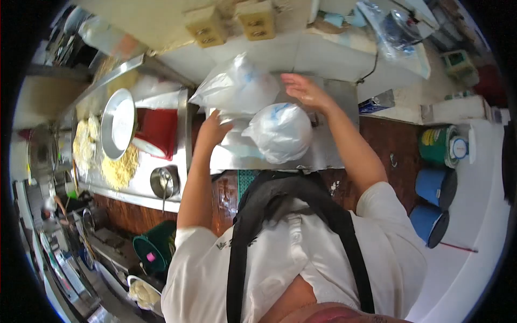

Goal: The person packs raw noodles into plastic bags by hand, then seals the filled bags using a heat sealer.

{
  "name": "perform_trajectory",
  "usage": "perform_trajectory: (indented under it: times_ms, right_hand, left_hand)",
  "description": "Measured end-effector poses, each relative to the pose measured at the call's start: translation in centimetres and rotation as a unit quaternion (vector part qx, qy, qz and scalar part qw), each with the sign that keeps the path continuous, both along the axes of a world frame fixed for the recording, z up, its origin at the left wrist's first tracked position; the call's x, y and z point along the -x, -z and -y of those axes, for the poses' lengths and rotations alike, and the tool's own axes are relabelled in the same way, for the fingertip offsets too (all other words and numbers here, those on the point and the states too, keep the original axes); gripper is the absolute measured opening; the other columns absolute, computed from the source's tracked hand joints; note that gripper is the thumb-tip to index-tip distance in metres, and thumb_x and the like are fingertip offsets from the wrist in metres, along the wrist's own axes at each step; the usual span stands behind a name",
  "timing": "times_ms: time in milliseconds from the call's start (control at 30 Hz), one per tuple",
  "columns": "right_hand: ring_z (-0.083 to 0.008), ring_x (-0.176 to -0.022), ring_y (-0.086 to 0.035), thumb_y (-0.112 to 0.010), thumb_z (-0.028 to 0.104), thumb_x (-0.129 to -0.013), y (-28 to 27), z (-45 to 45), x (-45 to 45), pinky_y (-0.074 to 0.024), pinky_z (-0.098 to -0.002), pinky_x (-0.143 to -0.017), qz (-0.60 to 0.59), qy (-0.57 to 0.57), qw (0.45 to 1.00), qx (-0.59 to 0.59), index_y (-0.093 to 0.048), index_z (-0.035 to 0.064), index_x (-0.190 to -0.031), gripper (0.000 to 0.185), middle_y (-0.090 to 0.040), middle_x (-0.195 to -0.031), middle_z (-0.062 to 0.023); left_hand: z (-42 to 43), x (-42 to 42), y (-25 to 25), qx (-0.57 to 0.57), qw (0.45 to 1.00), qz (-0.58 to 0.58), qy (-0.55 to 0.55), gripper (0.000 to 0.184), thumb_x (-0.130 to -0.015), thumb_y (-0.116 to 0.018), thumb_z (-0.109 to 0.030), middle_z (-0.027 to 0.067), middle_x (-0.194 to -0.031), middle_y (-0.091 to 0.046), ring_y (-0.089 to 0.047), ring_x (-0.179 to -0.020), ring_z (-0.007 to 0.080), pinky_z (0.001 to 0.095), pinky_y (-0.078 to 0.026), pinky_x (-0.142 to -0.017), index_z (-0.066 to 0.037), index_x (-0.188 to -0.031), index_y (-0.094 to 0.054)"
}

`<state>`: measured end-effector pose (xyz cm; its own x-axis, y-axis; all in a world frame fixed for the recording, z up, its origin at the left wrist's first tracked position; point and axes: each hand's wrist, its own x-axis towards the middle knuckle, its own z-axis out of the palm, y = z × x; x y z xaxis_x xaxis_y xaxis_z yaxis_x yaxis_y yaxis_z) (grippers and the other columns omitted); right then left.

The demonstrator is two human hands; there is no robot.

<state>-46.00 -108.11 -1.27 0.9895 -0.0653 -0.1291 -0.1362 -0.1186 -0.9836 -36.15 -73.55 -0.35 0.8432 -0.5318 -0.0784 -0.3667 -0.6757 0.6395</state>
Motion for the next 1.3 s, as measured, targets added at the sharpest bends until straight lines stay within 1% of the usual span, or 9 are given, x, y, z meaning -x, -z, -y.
perform_trajectory:
  times_ms: [67, 100, 200, 400, 567, 867, 1067, 1200, 1300]
  right_hand:
    - [-0.0194, -0.118, -0.057, -0.060, 0.013, -0.095, -3.8, 1.4, 3.5, -0.0449, -0.0333, -0.101, 0.011, 0.072, 0.997, 0.014, -0.052, 0.0032, -0.135, 0.042, -0.060, -0.128, -0.0100]
    - [-0.0179, -0.115, -0.058, -0.060, 0.015, -0.097, -6.7, 2.0, 5.1, -0.0458, -0.0326, -0.099, 0.020, 0.107, 0.994, 0.019, -0.054, 0.0030, -0.132, 0.038, -0.063, -0.123, -0.0090]
    - [-0.0158, -0.108, -0.060, -0.061, 0.018, -0.098, -12.5, 1.7, 7.8, -0.0480, -0.0314, -0.095, 0.059, 0.144, 0.988, 0.015, -0.057, 0.0026, -0.127, 0.033, -0.065, -0.114, -0.0076]
    - [-0.0147, -0.101, -0.060, -0.064, 0.023, -0.096, -18.6, -2.8, 9.6, -0.0475, -0.0302, -0.093, 0.187, 0.169, 0.961, 0.114, -0.058, 0.0015, -0.127, 0.038, -0.065, -0.110, -0.0077]
    - [-0.0132, -0.098, -0.062, -0.069, 0.024, -0.094, -19.6, -6.6, 10.2, -0.0481, -0.0295, -0.092, 0.200, 0.088, 0.969, -0.113, -0.061, 0.0000, -0.120, 0.036, -0.066, -0.106, -0.0059]
    - [-0.0113, -0.095, -0.063, -0.069, 0.015, -0.092, -20.5, -5.6, 11.1, -0.0515, -0.0268, -0.087, 0.159, 0.103, 0.955, -0.229, -0.063, -0.0023, -0.111, 0.027, -0.069, -0.102, -0.0051]
    - [-0.0134, -0.082, -0.064, -0.073, 0.017, -0.088, -18.8, -6.1, 10.0, -0.0535, -0.0272, -0.073, 0.153, 0.165, 0.960, -0.165, -0.058, -0.0008, -0.109, 0.032, -0.068, -0.095, -0.0075]
    - [-0.0169, -0.073, -0.064, -0.078, 0.018, -0.083, -20.8, -7.7, 11.3, -0.0511, -0.0305, -0.065, 0.291, 0.321, 0.879, 0.198, -0.057, 0.0041, -0.109, 0.036, -0.063, -0.083, -0.0077]
    - [-0.0230, -0.072, -0.064, -0.079, 0.018, -0.079, -21.5, -9.6, 11.8, -0.0509, -0.0369, -0.065, 0.339, 0.223, 0.879, 0.251, -0.062, 0.0057, -0.098, 0.029, -0.062, -0.082, -0.0076]
  left_hand:
    - [-2.8, -0.3, -2.0, -0.227, 0.971, -0.076, 0.005, 0.056, -0.077, -0.078, -0.030, 0.0260, -0.096, -0.069, -0.070, -0.085, 0.0381, 0.0451, -0.055, -0.073, 0.009, -0.113, -0.061]
    - [-3.2, 0.3, -4.4, -0.161, 0.959, -0.227, -0.053, 0.055, -0.078, -0.079, -0.030, 0.0213, -0.085, -0.071, -0.071, -0.067, 0.0281, 0.0385, -0.056, -0.058, 0.009, -0.113, -0.062]
    - [-1.2, 3.4, -11.8, 0.022, 0.985, -0.165, -0.036, 0.041, -0.084, -0.075, -0.019, 0.0117, -0.072, -0.066, -0.059, -0.052, 0.0126, 0.0272, -0.045, -0.042, 0.002, -0.117, -0.062]
    - [6.8, 7.9, -21.6, 0.361, 0.915, -0.181, -0.015, 0.046, -0.089, -0.069, -0.007, 0.0061, -0.096, -0.065, -0.056, -0.077, 0.0073, 0.0218, -0.044, -0.063, -0.005, -0.131, -0.051]
    - [10.3, 10.7, -22.1, 0.374, 0.886, -0.242, 0.126, 0.046, -0.088, -0.073, -0.012, 0.0050, -0.099, -0.065, -0.058, -0.089, 0.0116, 0.0259, -0.047, -0.078, -0.001, -0.127, -0.052]
    - [9.2, 10.5, -19.0, 0.407, 0.810, -0.403, 0.129, 0.026, -0.093, -0.068, -0.022, 0.0020, -0.087, -0.064, -0.046, -0.060, 0.0047, 0.0197, -0.034, -0.054, -0.002, -0.108, -0.063]
    - [10.1, 11.6, -19.9, 0.393, 0.869, -0.301, 0.029, 0.014, -0.091, -0.068, -0.012, 0.0027, -0.076, -0.062, -0.051, -0.055, 0.0073, 0.0229, -0.039, -0.049, -0.003, -0.101, -0.063]
    - [9.8, 12.4, -20.6, 0.400, 0.879, -0.256, -0.035, 0.014, -0.089, -0.071, -0.009, 0.0012, -0.078, -0.064, -0.052, -0.059, 0.0039, 0.0214, -0.039, -0.050, -0.002, -0.098, -0.063]
    - [9.6, 13.6, -20.8, 0.332, 0.928, -0.165, -0.026, 0.020, -0.087, -0.074, -0.007, -0.0017, -0.079, -0.062, -0.050, -0.064, 0.0024, 0.0197, -0.039, -0.054, -0.001, -0.102, -0.063]
